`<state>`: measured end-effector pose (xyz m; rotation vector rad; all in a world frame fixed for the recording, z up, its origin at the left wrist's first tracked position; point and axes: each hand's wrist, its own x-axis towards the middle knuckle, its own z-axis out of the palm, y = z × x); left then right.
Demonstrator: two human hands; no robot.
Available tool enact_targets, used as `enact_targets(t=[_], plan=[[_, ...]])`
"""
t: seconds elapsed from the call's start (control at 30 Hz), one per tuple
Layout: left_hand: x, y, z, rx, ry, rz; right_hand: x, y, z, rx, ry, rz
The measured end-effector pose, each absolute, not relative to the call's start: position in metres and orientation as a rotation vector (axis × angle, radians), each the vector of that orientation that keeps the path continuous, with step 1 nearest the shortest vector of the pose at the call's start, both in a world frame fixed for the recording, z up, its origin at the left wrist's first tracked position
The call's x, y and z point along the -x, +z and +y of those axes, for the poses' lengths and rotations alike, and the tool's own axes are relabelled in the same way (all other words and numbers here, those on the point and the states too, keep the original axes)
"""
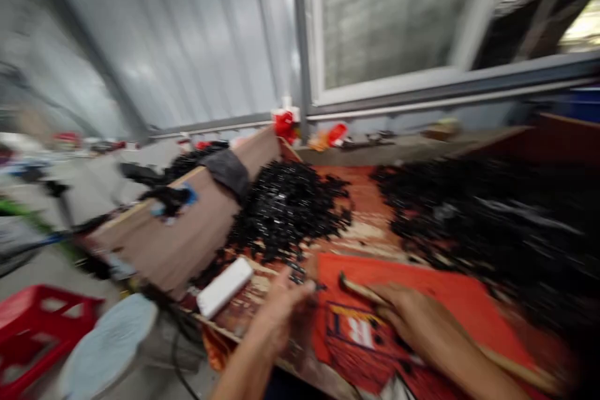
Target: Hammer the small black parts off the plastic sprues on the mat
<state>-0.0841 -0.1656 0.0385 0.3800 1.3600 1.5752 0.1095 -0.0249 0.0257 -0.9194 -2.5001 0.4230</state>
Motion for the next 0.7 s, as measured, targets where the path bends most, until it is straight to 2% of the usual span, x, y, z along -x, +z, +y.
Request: enact_targets(t=[0.07,0.23,0.7], plan=[[0.087,0.036,-0.150,-0.472,1.521,1.389,-0.151,0.028,-0.036,1.036,0.635,-2.587],[0.078,0.028,-0.113,-0.662,1.307,1.381,-0.200,0.034,-0.043,1.289,0.819,-2.314],[0.031,-0.010,-0.079,-0.679,1.182,1.588,-0.238,0.021,-0.099,1.401,0.904,-2.285]])
